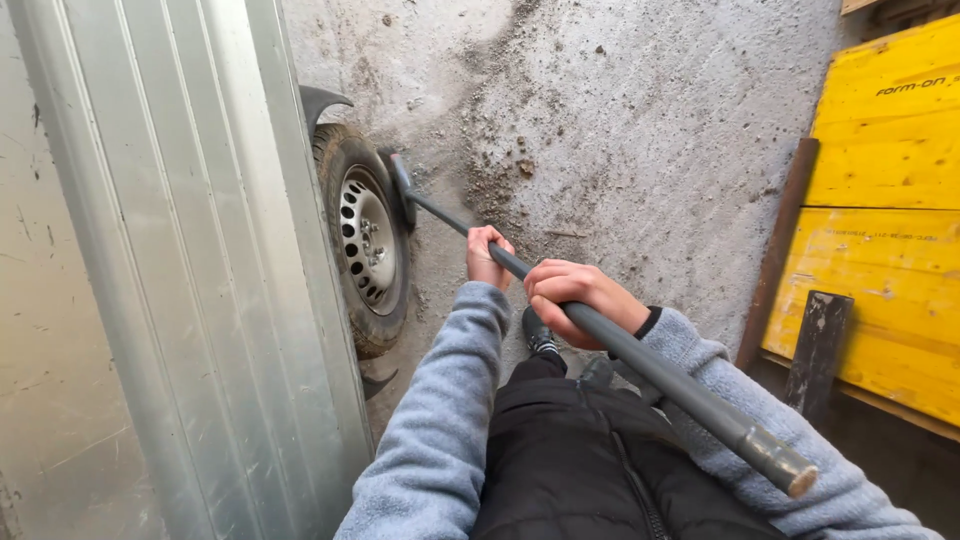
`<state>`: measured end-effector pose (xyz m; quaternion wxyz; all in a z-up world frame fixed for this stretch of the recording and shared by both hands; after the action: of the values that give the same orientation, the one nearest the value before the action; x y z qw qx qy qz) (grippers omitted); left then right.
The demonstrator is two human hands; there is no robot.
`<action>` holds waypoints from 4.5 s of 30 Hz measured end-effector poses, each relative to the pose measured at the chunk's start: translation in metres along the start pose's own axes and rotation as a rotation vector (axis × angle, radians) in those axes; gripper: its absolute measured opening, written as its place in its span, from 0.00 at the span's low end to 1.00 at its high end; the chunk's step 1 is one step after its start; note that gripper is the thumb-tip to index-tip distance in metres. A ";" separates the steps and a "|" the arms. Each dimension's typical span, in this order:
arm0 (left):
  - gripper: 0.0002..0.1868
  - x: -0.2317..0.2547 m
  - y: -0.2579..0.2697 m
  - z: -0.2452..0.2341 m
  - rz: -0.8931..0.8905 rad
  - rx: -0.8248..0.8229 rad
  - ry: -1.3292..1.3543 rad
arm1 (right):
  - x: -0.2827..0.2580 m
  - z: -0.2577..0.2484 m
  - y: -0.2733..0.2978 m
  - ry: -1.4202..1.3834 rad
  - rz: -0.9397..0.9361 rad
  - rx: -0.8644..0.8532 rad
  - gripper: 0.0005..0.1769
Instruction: Sweeping dirt and debris off a concrete garage floor using a push broom.
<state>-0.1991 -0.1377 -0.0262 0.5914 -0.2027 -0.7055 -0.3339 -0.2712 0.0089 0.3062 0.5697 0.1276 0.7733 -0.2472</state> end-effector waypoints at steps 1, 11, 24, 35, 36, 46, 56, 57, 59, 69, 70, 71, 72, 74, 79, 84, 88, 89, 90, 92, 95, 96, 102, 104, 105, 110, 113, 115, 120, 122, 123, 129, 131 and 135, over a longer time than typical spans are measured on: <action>0.17 0.010 0.002 0.012 0.000 0.000 0.000 | 0.000 -0.001 -0.001 0.001 0.000 0.000 0.21; 0.18 0.067 0.053 0.045 0.023 -0.143 0.099 | -0.051 -0.019 0.003 0.181 -0.171 -0.023 0.22; 0.23 -0.013 -0.039 0.076 -0.213 -0.113 0.528 | 0.031 -0.058 -0.040 0.061 -0.016 -0.141 0.21; 0.14 0.088 -0.130 0.121 0.103 -0.023 -0.235 | 0.013 -0.154 -0.130 0.055 -0.244 -0.090 0.23; 0.13 0.075 -0.146 0.119 0.105 0.029 -0.243 | 0.021 -0.153 -0.138 0.031 -0.260 -0.075 0.23; 0.17 -0.024 -0.221 0.077 0.075 0.009 -0.129 | 0.111 -0.124 -0.162 -0.012 -0.037 -0.131 0.19; 0.15 0.082 -0.167 0.183 0.029 -0.299 0.033 | 0.056 -0.175 -0.161 0.296 -0.153 -0.021 0.26; 0.16 0.094 -0.169 0.184 0.040 -0.276 0.076 | 0.048 -0.178 -0.164 0.306 -0.199 -0.008 0.26; 0.16 0.106 -0.169 0.175 0.018 -0.248 0.000 | 0.042 -0.179 -0.163 0.302 -0.233 -0.013 0.25; 0.08 0.086 -0.192 0.155 -0.435 0.084 0.485 | 0.078 -0.184 -0.152 0.023 -0.078 -0.032 0.20; 0.08 0.074 -0.192 0.167 -0.442 0.080 0.485 | 0.080 -0.188 -0.148 0.025 -0.071 -0.029 0.20; 0.09 0.062 -0.193 0.177 -0.525 0.094 0.579 | 0.083 -0.192 -0.145 0.050 -0.053 -0.025 0.21; 0.12 0.050 -0.193 0.187 -0.608 0.109 0.674 | 0.085 -0.195 -0.143 0.076 -0.035 -0.022 0.21; 0.12 0.072 -0.176 0.200 -0.574 0.035 0.660 | 0.091 -0.192 -0.137 0.092 -0.080 -0.021 0.22; 0.13 0.162 -0.144 0.202 -0.375 -0.110 0.551 | 0.054 -0.192 -0.139 0.236 -0.236 -0.040 0.22; 0.17 0.163 -0.145 0.176 -0.073 -0.124 0.214 | 0.045 -0.184 -0.148 0.231 -0.301 0.008 0.22; 0.15 0.054 -0.205 0.175 -0.029 -0.146 -0.294 | 0.071 -0.190 -0.143 0.149 -0.180 0.031 0.22; 0.16 0.070 -0.206 0.172 -0.058 -0.161 -0.337 | 0.078 -0.193 -0.141 0.129 -0.133 0.072 0.23; 0.16 0.086 -0.206 0.170 -0.087 -0.178 -0.381 | 0.085 -0.195 -0.138 0.109 -0.086 0.114 0.24; 0.15 0.055 -0.219 0.185 -0.102 -0.238 -0.329 | 0.088 -0.194 -0.133 0.146 -0.051 0.136 0.24; 0.13 0.004 -0.223 0.225 -0.070 -0.344 -0.201 | 0.093 -0.190 -0.119 0.232 -0.020 0.150 0.24; 0.14 -0.012 -0.221 0.239 -0.024 -0.393 -0.126 | 0.093 -0.188 -0.115 0.278 -0.022 0.144 0.25; 0.15 0.193 -0.119 0.233 -0.335 -0.323 0.503 | 0.031 -0.192 -0.098 0.401 -0.205 0.095 0.24; 0.15 0.171 -0.108 0.225 -0.292 -0.293 0.497 | 0.014 -0.190 -0.095 0.389 -0.225 0.104 0.24; 0.16 0.158 -0.097 0.219 -0.268 -0.261 0.490 | 0.005 -0.187 -0.091 0.372 -0.228 0.112 0.24; 0.13 0.123 -0.055 0.169 -0.284 -0.053 0.385 | 0.011 -0.168 -0.068 0.157 -0.204 0.033 0.23; 0.12 0.045 -0.038 0.130 -0.092 -0.037 -0.050 | 0.007 -0.154 -0.059 0.034 -0.144 -0.041 0.22; 0.15 -0.004 -0.027 0.119 0.019 -0.090 -0.307 | 0.009 -0.142 -0.049 0.003 -0.110 -0.060 0.21; 0.10 0.007 -0.014 0.152 -0.646 0.006 0.717 | 0.011 -0.116 -0.019 0.120 -0.039 -0.121 0.19; 0.11 0.030 -0.010 0.165 -0.646 -0.056 0.721 | 0.003 -0.116 -0.011 0.167 -0.073 -0.111 0.19; 0.12 0.042 -0.006 0.170 -0.642 -0.119 0.727 | -0.002 -0.114 -0.006 0.216 -0.112 -0.103 0.18; 0.19 0.083 0.055 0.131 0.039 -0.177 0.053 | -0.058 -0.074 0.025 0.292 -0.219 -0.075 0.22; 0.17 0.068 0.065 0.107 0.055 -0.126 -0.107 | -0.065 -0.061 0.037 0.267 -0.220 -0.063 0.22; 0.19 0.048 0.099 0.060 0.082 -0.081 -0.104 | -0.070 -0.038 0.058 0.144 -0.158 -0.068 0.22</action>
<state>-0.1843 -0.0309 0.0391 0.5585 -0.2721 -0.7122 -0.3267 -0.2521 0.0836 0.3676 0.4956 0.0642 0.8278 -0.2551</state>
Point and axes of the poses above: each hand's wrist, its own y-axis away from the middle knuckle, its own z-axis out of the palm, x = y × z, the point moved 1 cm from there along -y, towards the middle knuckle, and after that the axes turned 2 degrees about -x, right-handed, at the moved point
